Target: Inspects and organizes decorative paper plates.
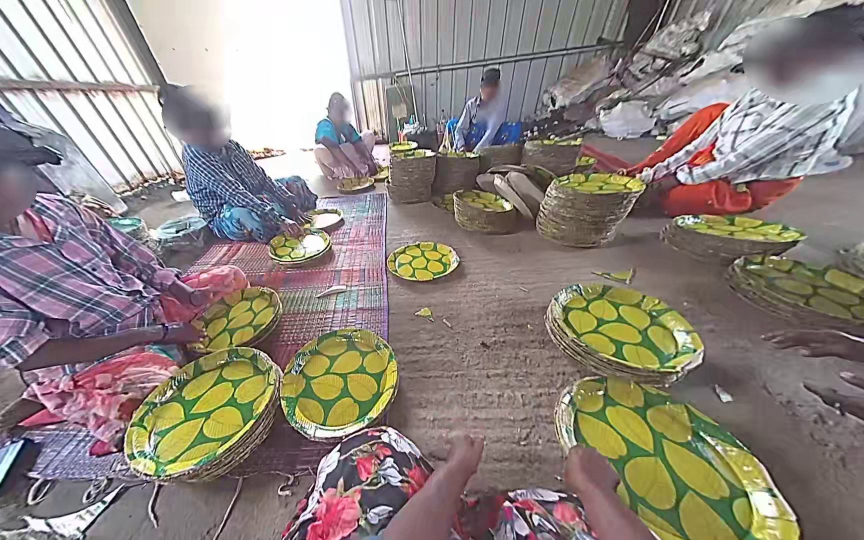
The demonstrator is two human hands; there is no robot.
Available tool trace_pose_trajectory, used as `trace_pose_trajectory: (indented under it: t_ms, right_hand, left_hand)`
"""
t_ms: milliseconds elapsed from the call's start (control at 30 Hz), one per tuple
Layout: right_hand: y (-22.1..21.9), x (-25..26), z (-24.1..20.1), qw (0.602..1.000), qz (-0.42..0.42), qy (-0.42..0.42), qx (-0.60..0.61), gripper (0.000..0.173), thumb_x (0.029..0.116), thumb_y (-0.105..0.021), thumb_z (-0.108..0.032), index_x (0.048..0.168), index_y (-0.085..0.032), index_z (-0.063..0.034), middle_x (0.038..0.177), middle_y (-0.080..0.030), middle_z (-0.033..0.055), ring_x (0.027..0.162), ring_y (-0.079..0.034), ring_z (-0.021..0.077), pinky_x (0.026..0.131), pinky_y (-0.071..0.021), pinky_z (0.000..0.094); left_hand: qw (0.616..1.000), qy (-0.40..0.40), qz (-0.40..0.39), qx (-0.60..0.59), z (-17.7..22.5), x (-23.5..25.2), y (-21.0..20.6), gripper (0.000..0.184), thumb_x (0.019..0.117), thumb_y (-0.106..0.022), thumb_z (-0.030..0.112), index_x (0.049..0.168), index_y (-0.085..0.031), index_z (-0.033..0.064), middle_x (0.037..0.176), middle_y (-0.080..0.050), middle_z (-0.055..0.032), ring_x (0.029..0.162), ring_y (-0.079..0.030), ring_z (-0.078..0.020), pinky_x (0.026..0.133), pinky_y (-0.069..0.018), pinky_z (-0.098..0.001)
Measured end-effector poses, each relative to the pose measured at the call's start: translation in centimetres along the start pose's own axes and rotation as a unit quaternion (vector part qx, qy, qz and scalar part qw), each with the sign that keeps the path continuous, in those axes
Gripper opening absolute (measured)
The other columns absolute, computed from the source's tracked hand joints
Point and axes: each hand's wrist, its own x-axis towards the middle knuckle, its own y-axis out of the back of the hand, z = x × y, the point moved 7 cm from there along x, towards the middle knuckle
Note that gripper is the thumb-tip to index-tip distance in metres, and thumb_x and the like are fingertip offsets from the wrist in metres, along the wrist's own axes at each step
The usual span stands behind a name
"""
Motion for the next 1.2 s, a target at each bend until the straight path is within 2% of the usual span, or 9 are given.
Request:
trace_pose_trajectory:
  t_ms: [67,267,433,600,700,867,1000,1133,1200]
  right_hand:
    - [-0.1,0.2,-0.1,1.0,0.009,0.0,-0.002,0.034,0.0976,-0.062,-0.009,0.128,-0.062,0.0062,0.14,-0.058,0.0273,0.131,-0.057,0.0414,0.098,-0.0516,0.0575]
    - [-0.6,1.4,0.0,1.0,0.01,-0.012,0.001,0.042,0.0985,-0.063,-0.013,0.136,-0.057,0.0049,0.143,-0.056,0.027,0.132,-0.057,0.0411,0.098,-0.0526,0.0571]
    - [-1.1,2.8,-0.1,1.0,0.019,-0.013,-0.007,0.06,0.0908,-0.072,-0.011,0.143,-0.048,0.0037,0.144,-0.053,0.0278,0.133,-0.055,0.0426,0.097,-0.054,0.0561]
    - [0.4,0.9,-0.8,0.998,0.011,0.026,0.049,0.041,0.0988,-0.06,-0.005,0.137,-0.055,0.009,0.143,-0.055,0.0284,0.134,-0.055,0.0422,0.105,-0.0495,0.0545]
    - [2.0,0.0,-2.0,0.992,0.023,0.07,0.1,0.042,0.1039,-0.05,-0.003,0.144,-0.05,0.0075,0.149,-0.05,0.0285,0.139,-0.05,0.0425,0.112,-0.0444,0.0542]
    - [2.9,0.8,-3.2,0.987,0.049,0.128,0.087,0.043,0.1056,-0.039,0.002,0.147,-0.045,0.0076,0.152,-0.045,0.0296,0.144,-0.044,0.0433,0.112,-0.0425,0.0551]
    - [3.3,2.1,-3.2,0.981,0.086,0.136,0.104,0.038,0.106,-0.043,-0.002,0.142,-0.053,0.0058,0.145,-0.053,0.0274,0.14,-0.048,0.042,0.11,-0.0436,0.0555]
    - [4.4,4.1,-3.7,0.977,0.114,0.144,0.106,0.039,0.1039,-0.047,-0.002,0.141,-0.055,0.0039,0.144,-0.055,0.0257,0.139,-0.049,0.0412,0.11,-0.0432,0.0557]
    - [3.5,4.6,-3.6,0.975,0.109,0.155,0.111,0.035,0.1049,-0.048,-0.003,0.138,-0.057,0.0048,0.141,-0.056,0.0272,0.138,-0.05,0.0428,0.109,-0.0431,0.0573]
  left_hand:
    - [0.997,0.005,-0.032,0.064,-0.2,0.3,-0.9,0.047,0.1126,-0.038,0.033,0.146,-0.05,0.0022,0.137,-0.06,-0.0238,0.119,-0.063,-0.0359,0.102,-0.0481,-0.0511]
    - [0.983,-0.033,-0.082,0.161,-0.1,0.4,-2.9,0.048,0.1116,-0.04,0.033,0.141,-0.055,-0.0014,0.139,-0.059,-0.0265,0.128,-0.06,-0.0383,0.11,-0.0447,-0.0548]
    - [0.979,-0.035,-0.091,0.178,0.4,0.2,-2.9,0.047,0.1118,-0.04,0.032,0.142,-0.054,-0.0004,0.142,-0.057,-0.0265,0.135,-0.055,-0.0382,0.113,-0.0412,-0.0563]
    - [0.979,-0.043,-0.09,0.176,1.5,0.5,-2.7,0.044,0.1118,-0.042,0.029,0.142,-0.055,0.0007,0.137,-0.061,-0.0262,0.129,-0.059,-0.0395,0.11,-0.0444,-0.0569]
    - [0.98,-0.064,-0.085,0.169,2.2,1.2,-2.2,0.044,0.1115,-0.043,0.029,0.142,-0.053,-0.0011,0.136,-0.061,-0.0278,0.127,-0.06,-0.0406,0.109,-0.0457,-0.0565]
    - [0.982,-0.081,-0.075,0.151,2.6,1.7,-2.2,0.042,0.1128,-0.038,0.023,0.141,-0.052,-0.0034,0.134,-0.061,-0.0277,0.121,-0.063,-0.0385,0.106,-0.0467,-0.0534]
    - [0.983,-0.082,-0.07,0.146,2.1,1.9,-2.4,0.042,0.1127,-0.036,0.025,0.14,-0.054,-0.0013,0.13,-0.063,-0.0247,0.116,-0.065,-0.0353,0.102,-0.0483,-0.0515]
    - [0.978,-0.09,-0.073,0.174,2.9,2.5,-2.2,0.042,0.112,-0.038,0.025,0.139,-0.055,-0.0018,0.129,-0.064,-0.0251,0.119,-0.064,-0.0369,0.105,-0.0472,-0.054]
    - [0.979,-0.091,-0.069,0.166,3.0,2.4,-2.1,0.042,0.1122,-0.037,0.024,0.14,-0.054,-0.0021,0.128,-0.064,-0.0252,0.118,-0.064,-0.036,0.105,-0.0471,-0.0528]
